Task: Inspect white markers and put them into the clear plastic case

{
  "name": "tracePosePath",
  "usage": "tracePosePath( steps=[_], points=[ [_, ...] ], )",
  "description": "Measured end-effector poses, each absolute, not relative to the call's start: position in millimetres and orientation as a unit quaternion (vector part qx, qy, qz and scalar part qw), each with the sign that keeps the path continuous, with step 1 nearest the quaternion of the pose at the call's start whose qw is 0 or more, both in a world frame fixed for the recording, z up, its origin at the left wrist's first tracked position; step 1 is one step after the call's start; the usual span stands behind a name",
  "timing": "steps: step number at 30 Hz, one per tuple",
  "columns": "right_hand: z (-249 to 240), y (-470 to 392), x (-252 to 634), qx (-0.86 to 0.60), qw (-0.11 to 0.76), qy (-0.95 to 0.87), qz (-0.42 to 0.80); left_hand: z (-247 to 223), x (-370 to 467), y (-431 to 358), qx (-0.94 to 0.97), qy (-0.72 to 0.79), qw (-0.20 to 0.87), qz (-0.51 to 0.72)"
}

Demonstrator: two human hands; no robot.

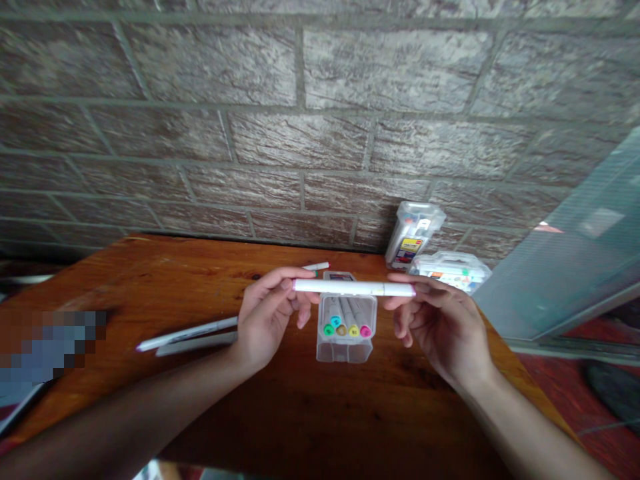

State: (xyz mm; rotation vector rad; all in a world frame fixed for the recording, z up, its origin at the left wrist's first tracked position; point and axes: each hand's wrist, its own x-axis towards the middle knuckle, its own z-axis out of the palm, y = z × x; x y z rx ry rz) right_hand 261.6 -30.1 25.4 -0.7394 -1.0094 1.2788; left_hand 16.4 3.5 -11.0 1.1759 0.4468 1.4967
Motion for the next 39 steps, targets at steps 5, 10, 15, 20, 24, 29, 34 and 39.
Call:
tracePosePath(
  steps=[5, 10, 15, 20, 24, 29, 34, 39],
  points=[
    [25, -31, 261, -0.331, 0.632, -0.448, 0.539, -12, 18, 4, 0.495, 0.195, 0.561, 0.634],
    [22, -32, 261, -0.328, 0.630, -0.465, 0.528, -12, 19, 4, 0.492, 0.210, 0.553, 0.638],
    [17, -31, 261, -0.345, 0.627, -0.503, 0.484, -13, 20, 3, 0.520, 0.217, 0.528, 0.636],
    [9, -28, 261, -0.346, 0.632, -0.534, 0.443, -12, 21, 2, 0.565, 0.246, 0.489, 0.617],
    [4, -27, 261, -0.353, 0.635, -0.554, 0.406, -11, 20, 0, 0.598, 0.285, 0.457, 0.593],
    [5, -32, 258, -0.373, 0.629, -0.570, 0.375, -11, 20, 0, 0.620, 0.285, 0.422, 0.597],
    [11, -39, 254, -0.406, 0.618, -0.562, 0.371, -8, 22, 1, 0.632, 0.281, 0.391, 0.607],
    [12, -39, 254, -0.411, 0.616, -0.550, 0.385, -6, 21, -1, 0.641, 0.277, 0.380, 0.607]
  ],
)
